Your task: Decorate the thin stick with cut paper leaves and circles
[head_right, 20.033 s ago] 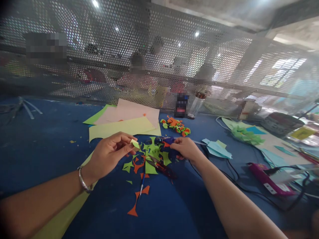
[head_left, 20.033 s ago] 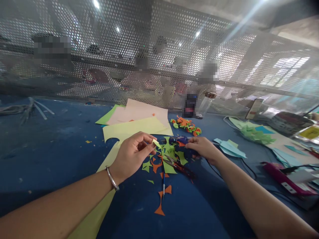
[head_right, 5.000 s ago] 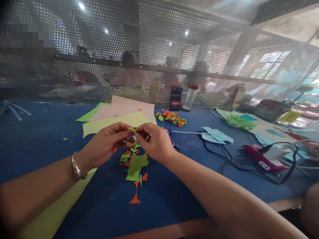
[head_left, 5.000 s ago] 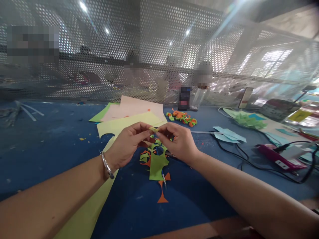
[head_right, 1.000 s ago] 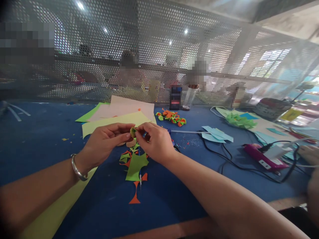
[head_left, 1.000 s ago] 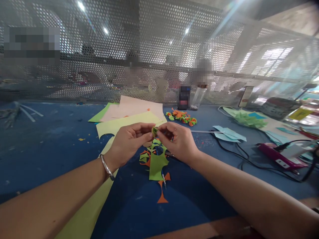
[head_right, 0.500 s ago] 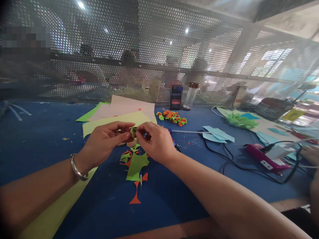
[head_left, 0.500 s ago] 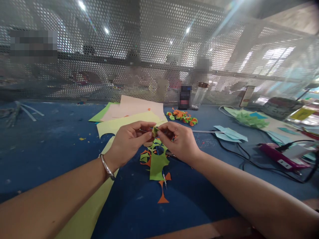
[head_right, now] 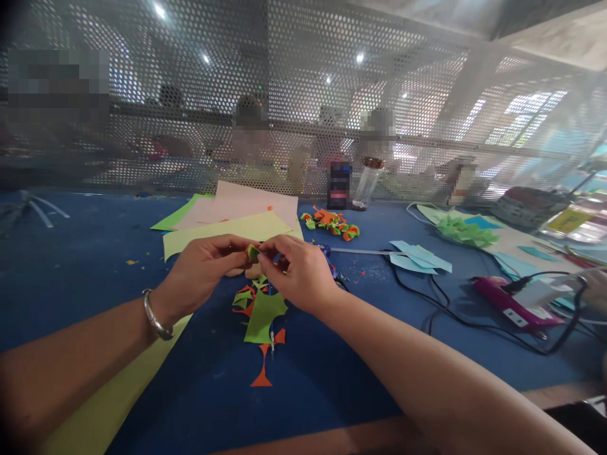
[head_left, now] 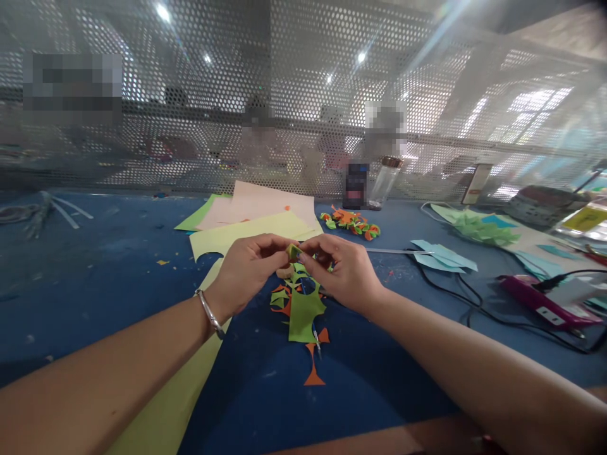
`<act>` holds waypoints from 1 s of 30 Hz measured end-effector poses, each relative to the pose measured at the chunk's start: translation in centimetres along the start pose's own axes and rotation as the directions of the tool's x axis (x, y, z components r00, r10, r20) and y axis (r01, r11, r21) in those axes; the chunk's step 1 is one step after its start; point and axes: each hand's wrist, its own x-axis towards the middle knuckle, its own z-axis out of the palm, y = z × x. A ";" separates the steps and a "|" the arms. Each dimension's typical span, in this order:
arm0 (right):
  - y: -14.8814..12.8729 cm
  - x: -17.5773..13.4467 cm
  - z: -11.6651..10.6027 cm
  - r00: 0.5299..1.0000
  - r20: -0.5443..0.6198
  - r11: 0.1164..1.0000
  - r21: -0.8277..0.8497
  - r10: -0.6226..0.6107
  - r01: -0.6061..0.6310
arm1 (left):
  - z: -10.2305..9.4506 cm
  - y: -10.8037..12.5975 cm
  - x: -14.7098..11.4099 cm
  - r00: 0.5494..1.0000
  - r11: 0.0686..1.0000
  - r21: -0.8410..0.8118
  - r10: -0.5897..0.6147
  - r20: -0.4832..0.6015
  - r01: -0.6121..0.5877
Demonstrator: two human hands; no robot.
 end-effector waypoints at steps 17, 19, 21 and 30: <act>1.3 1.4 -2.9 0.992 -0.006 0.989 -0.083 0.122 -0.122 | -0.8 -0.8 0.7 0.996 0.997 -0.053 -0.065 -0.056 0.062; 2.8 2.0 -4.1 0.979 0.065 0.956 -0.237 0.191 -0.171 | -1.1 -1.1 0.9 0.994 0.995 -0.060 -0.087 -0.064 0.083; 4.3 2.4 -5.2 0.946 0.139 0.894 -0.389 0.293 -0.220 | -1.3 -1.3 1.0 0.993 0.995 -0.052 -0.087 -0.077 0.083; 7.4 2.3 -6.9 0.649 0.405 0.744 -0.529 0.645 -0.408 | -1.4 -1.2 1.1 0.978 1.000 -0.013 0.021 -0.208 -0.024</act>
